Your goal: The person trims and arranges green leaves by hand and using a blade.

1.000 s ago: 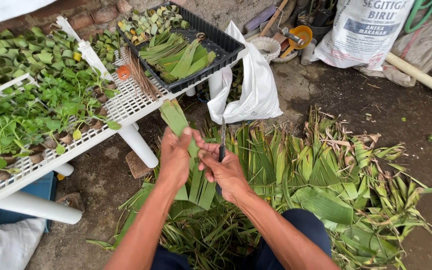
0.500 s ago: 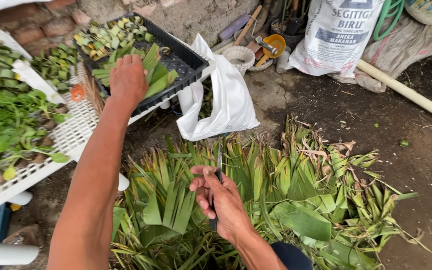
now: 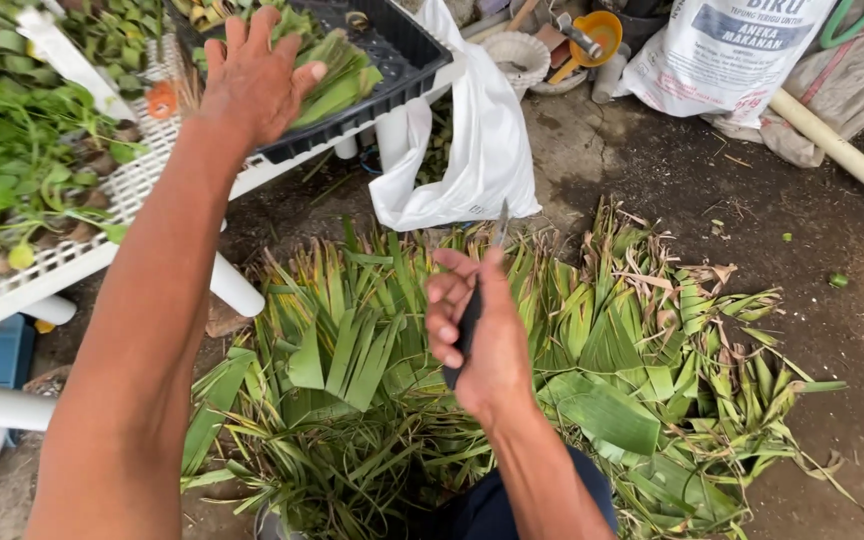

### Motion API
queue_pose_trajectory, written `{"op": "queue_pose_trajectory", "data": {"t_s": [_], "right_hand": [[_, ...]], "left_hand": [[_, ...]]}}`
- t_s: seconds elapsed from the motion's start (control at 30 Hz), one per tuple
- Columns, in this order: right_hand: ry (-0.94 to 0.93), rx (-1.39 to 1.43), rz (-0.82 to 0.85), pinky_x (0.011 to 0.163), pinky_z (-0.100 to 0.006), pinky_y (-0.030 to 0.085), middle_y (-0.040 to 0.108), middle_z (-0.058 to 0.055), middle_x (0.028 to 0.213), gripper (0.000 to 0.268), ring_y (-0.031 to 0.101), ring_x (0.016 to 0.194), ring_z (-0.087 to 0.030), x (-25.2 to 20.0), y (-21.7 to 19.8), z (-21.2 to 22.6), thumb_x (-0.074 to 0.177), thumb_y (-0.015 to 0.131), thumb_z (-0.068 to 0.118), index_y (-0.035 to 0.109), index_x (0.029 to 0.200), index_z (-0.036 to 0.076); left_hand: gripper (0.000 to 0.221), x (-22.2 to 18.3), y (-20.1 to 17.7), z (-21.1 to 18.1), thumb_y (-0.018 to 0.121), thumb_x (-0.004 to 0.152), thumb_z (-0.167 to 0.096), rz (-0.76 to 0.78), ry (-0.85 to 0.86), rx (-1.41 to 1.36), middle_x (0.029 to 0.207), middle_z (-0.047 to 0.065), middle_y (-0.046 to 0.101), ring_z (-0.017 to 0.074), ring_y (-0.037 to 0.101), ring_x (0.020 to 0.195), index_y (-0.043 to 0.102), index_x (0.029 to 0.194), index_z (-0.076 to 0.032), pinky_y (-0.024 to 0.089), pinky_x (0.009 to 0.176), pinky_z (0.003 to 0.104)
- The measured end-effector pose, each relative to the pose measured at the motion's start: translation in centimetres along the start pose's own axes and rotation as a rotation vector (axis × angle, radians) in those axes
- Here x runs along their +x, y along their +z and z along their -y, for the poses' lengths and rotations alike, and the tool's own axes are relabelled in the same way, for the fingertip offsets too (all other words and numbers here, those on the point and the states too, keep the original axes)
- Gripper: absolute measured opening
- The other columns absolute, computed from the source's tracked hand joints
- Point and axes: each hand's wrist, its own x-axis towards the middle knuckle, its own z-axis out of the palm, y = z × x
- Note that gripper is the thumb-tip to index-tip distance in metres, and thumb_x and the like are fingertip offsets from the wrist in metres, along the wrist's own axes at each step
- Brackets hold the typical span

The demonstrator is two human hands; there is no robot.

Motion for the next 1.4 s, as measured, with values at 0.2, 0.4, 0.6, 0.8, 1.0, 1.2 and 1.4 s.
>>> {"op": "queue_pose_trajectory", "data": {"t_s": [0.2,0.4,0.6,0.8,1.0,1.2,1.4], "right_hand": [[-0.098,0.05,-0.069,0.033,-0.024,0.028,0.056,-0.002,0.077,0.06,0.039,0.049,-0.009,-0.5,-1.1,-0.4,0.103,0.031,0.06,0.058,0.11,0.007],[-0.148,-0.163,-0.097,0.041,-0.024,0.031,0.054,-0.003,0.083,0.032,0.04,0.057,-0.01,-3.8,-2.5,-1.2,0.106,0.034,0.038,0.051,0.103,0.01],[-0.391,-0.579,-0.159,0.044,-0.019,0.045,0.059,-0.006,0.086,0.013,0.054,0.06,-0.009,-3.6,-8.5,-4.7,0.101,0.067,0.016,0.062,0.105,0.005],[-0.318,-0.828,-0.111,0.054,-0.021,0.041,0.063,0.005,0.079,0.006,0.048,0.061,-0.005,-4.1,-16.4,-7.0,0.099,0.073,0.016,0.071,0.094,0.015],[-0.135,-0.558,-0.151,0.059,-0.025,0.057,0.067,-0.003,0.082,0.004,0.061,0.064,-0.012,-1.7,-21.9,-10.2,0.094,0.075,0.007,0.072,0.096,0.009],[0.108,-0.63,-0.172,0.091,-0.037,0.058,0.067,-0.009,0.099,0.012,0.064,0.091,-0.02,-1.5,-25.8,-12.7,0.095,0.068,-0.003,0.07,0.104,0.004],[0.218,-0.566,-0.29,0.082,-0.042,0.061,0.071,-0.008,0.102,0.012,0.068,0.092,-0.021,-1.2,-30.5,-14.3,0.093,0.071,0.001,0.068,0.102,0.009]], "left_hand": [[0.049,-11.2,-4.5,-2.7,0.034,0.124,-0.043,-0.461,0.096,0.202,0.142,0.018,0.036,0.0337,0.038,0.099,0.058,0.138,-0.002,0.038,0.076,0.05],[0.066,-24.2,-4.5,-5.6,0.02,0.116,-0.045,-0.362,0.056,-0.349,0.147,0.022,0.034,0.0391,0.037,0.107,0.055,0.138,0.006,0.036,0.078,0.055],[0.05,-32.0,2.8,-2.3,0.04,0.116,-0.037,-0.069,-0.039,-0.414,0.154,0.017,0.035,0.0363,0.038,0.119,0.052,0.147,0.0,0.037,0.091,0.051],[0.063,-35.2,3.5,1.0,0.031,0.113,-0.041,0.085,0.015,-0.382,0.158,0.029,0.04,0.0531,0.041,0.124,0.05,0.15,0.006,0.035,0.088,0.068],[0.086,-37.1,5.2,3.7,0.017,0.104,-0.059,0.291,-0.12,-0.451,0.159,0.032,0.035,0.0497,0.031,0.136,0.038,0.159,0.003,0.033,0.098,0.075],[0.097,-36.6,6.9,4.5,0.01,0.102,-0.066,0.309,-0.046,-0.524,0.156,0.042,0.031,0.0546,0.024,0.146,0.033,0.155,0.011,0.019,0.115,0.069],[0.078,-36.6,5.5,3.0,0.038,0.096,-0.052,0.569,-0.248,-0.587,0.162,0.025,0.027,0.044,0.031,0.145,0.027,0.159,-0.007,0.025,0.118,0.057]]}}
